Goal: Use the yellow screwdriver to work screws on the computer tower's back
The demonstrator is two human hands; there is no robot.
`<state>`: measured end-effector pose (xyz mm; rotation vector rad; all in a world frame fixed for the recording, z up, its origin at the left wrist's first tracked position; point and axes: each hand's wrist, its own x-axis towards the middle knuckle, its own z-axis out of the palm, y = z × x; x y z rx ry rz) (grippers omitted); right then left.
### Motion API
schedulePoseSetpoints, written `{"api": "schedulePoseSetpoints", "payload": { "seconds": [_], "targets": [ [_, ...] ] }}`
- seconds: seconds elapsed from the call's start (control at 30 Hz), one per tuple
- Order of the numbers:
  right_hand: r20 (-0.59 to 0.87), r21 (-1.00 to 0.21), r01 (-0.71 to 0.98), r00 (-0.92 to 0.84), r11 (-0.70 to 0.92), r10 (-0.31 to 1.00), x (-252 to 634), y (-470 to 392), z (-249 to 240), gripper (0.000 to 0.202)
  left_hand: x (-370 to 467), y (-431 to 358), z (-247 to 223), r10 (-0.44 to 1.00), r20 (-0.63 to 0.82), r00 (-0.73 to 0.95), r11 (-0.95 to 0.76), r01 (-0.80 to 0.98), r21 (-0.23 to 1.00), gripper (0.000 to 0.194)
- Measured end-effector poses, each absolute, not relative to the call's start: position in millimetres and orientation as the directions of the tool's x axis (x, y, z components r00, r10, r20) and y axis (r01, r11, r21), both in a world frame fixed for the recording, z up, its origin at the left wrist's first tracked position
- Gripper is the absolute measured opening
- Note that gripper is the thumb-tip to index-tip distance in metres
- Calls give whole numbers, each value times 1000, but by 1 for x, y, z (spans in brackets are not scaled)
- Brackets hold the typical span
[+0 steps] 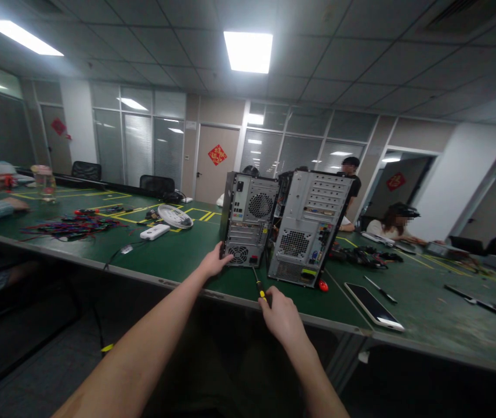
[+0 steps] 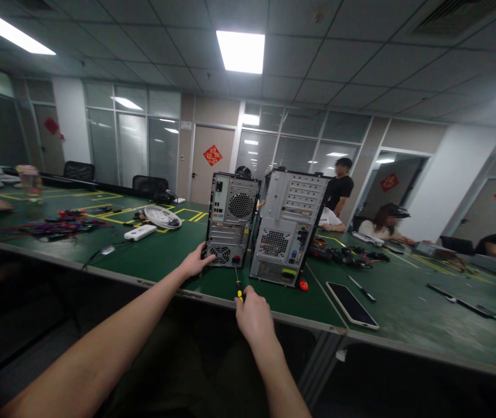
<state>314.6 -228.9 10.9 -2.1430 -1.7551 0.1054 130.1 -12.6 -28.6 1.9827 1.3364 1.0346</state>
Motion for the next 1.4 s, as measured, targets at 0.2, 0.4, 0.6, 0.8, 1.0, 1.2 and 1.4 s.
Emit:
{"api": "schedulePoseSetpoints", "payload": {
  "seconds": [0.2, 0.4, 0.6, 0.8, 1.0, 1.2, 1.4],
  "targets": [
    [194, -334, 933, 207, -134, 959, 315, -232, 12, 19, 131, -11, -30, 923, 313, 226, -385, 512, 768, 84],
    [211, -306, 944, 194, -124, 958, 312, -237, 16, 21, 131, -11, -30, 921, 315, 230, -389, 512, 766, 85],
    [168, -307, 943, 184, -126, 968, 313, -236, 15, 19, 130, -14, -27, 927, 301, 224, -375, 528, 762, 85],
    [161, -311, 943, 179, -122, 971, 314, -236, 16, 17, 130, -13, -29, 928, 304, 216, -373, 518, 770, 85],
    [160, -321, 939, 182, -123, 970, 314, -235, 15, 15, 130, -11, -30, 926, 304, 224, -378, 521, 766, 87],
    [159, -332, 936, 180, -119, 971, 316, -234, 14, 13, 130, -10, -32, 917, 334, 217, -398, 519, 756, 83],
    [142, -339, 934, 173, -116, 975, 317, -235, 15, 13, 131, -12, -30, 926, 309, 216, -377, 529, 761, 85]
  ]
}}
